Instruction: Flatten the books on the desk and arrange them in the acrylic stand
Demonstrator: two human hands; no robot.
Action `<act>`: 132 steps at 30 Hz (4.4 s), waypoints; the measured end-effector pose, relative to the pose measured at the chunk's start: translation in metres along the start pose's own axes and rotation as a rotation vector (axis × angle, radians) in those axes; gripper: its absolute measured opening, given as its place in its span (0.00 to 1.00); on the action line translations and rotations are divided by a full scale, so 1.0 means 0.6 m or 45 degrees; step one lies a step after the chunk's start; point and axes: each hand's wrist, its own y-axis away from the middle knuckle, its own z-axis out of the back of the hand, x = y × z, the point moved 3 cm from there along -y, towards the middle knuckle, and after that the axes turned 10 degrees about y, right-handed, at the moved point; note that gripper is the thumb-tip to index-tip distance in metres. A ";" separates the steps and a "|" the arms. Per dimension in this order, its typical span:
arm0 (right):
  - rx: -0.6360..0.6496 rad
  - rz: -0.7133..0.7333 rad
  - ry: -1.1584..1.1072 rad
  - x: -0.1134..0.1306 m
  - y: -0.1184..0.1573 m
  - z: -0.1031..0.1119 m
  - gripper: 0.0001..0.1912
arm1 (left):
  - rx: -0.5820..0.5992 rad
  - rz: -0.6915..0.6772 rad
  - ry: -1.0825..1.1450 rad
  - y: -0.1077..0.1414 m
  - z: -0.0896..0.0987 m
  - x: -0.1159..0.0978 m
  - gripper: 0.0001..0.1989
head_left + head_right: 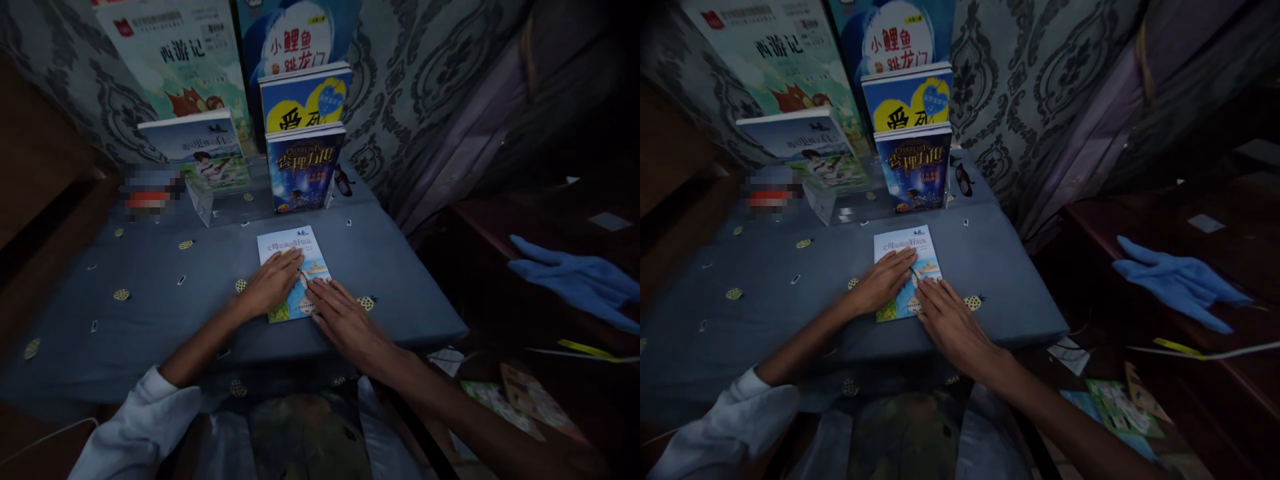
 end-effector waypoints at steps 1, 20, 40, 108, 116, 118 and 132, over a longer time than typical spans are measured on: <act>-0.004 0.001 -0.009 -0.002 0.000 0.000 0.23 | 0.005 -0.004 -0.012 0.001 0.000 -0.001 0.23; 0.090 0.100 0.001 0.053 0.053 0.009 0.34 | -0.161 0.030 -0.341 0.170 -0.068 -0.149 0.25; 0.325 0.615 -0.238 0.029 -0.127 -0.043 0.23 | -0.386 0.319 -0.306 0.214 -0.066 -0.134 0.25; -0.092 -0.507 -0.696 -0.121 -0.013 -0.037 0.30 | -0.241 1.245 1.707 0.001 0.058 0.053 0.14; -0.172 -0.612 -0.768 -0.133 -0.021 -0.038 0.30 | -0.157 1.100 1.760 0.005 0.056 0.042 0.17; -0.184 -0.729 -0.860 -0.145 -0.027 -0.042 0.32 | -0.166 1.033 1.759 0.004 0.072 0.038 0.18; -0.298 -0.550 -1.096 -0.113 -0.134 0.070 0.16 | -0.443 0.450 1.345 0.022 0.181 0.008 0.27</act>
